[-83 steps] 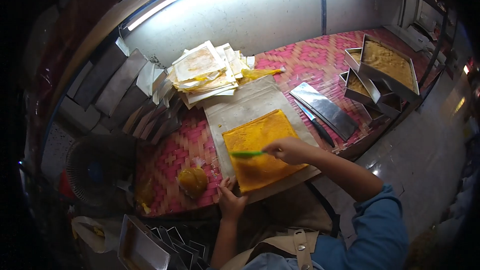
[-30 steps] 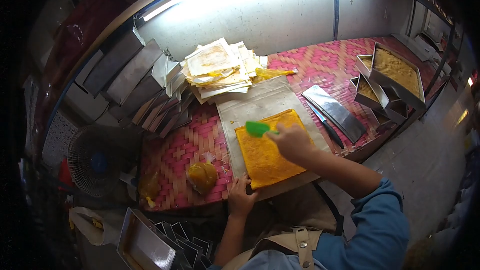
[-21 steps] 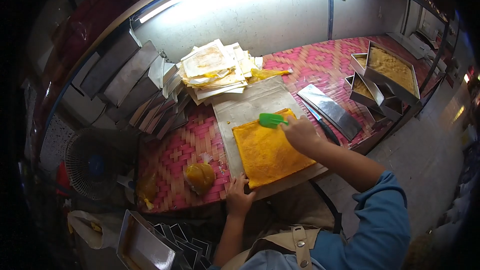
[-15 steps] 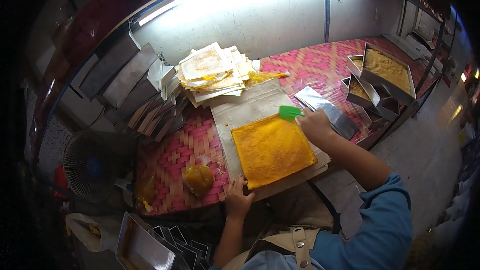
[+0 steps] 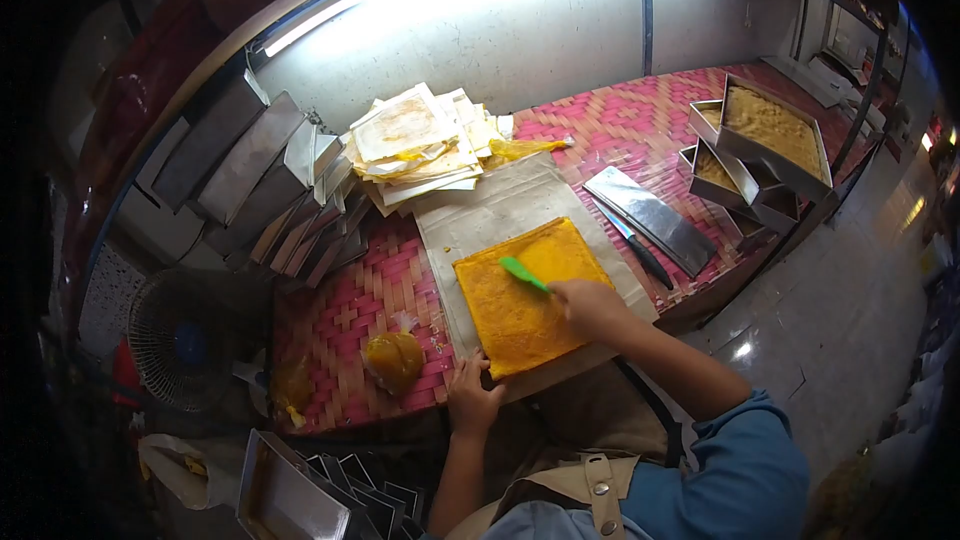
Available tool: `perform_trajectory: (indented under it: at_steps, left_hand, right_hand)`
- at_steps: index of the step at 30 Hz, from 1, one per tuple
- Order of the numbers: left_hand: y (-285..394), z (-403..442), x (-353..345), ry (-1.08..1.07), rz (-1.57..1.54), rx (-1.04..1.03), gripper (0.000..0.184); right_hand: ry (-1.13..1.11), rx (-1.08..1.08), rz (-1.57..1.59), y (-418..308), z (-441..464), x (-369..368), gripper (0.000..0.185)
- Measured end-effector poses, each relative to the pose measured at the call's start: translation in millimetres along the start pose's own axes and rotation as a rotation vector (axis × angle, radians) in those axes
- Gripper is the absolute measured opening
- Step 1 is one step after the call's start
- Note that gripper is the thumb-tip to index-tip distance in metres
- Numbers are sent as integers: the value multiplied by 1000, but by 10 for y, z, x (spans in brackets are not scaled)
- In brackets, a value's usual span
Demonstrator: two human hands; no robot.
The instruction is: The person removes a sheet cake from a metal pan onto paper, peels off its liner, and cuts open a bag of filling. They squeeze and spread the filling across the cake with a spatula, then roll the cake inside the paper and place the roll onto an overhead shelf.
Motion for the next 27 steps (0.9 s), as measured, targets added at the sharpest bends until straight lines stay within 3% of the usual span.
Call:
perform_trajectory:
  at_steps: [5,9,11,14,18,21,23,27]
  left_hand:
    - [18,18,7,6,-72,1,36]
    - [-12,16,-12,-6,-60,10,34]
    - [-12,11,-11,13,-46,19,35]
    - [-30,2,-14,8,-22,27,36]
    - [-63,-35,-23,16,-14,63,40]
    - [-170,-54,-63,30,-99,126,49]
    - [-170,-42,-62,90,-166,65,60]
    - [-50,-24,-13,61,-98,121,56]
  right_hand:
    - [-203,218,130,-188,-69,-62,27]
    - [-224,242,188,-18,273,39,29]
    - [-116,224,7,85,502,93,31]
    - [-203,313,8,76,577,-16,32]
    - [-455,327,74,-3,276,22,32]
    - [-512,444,106,40,8,-20,34]
    - [-576,406,86,30,-171,4,37]
    - [-610,461,198,75,-414,-19,38]
Point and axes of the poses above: each hand's wrist, its own z-axis towards the middle knuckle, its own x-axis out of the back of the hand, y = z × x, the point moved 6 cm from there along z, towards the middle knuckle, and after that the axes turned 8 degrees about -z, right-handed, at the moved point
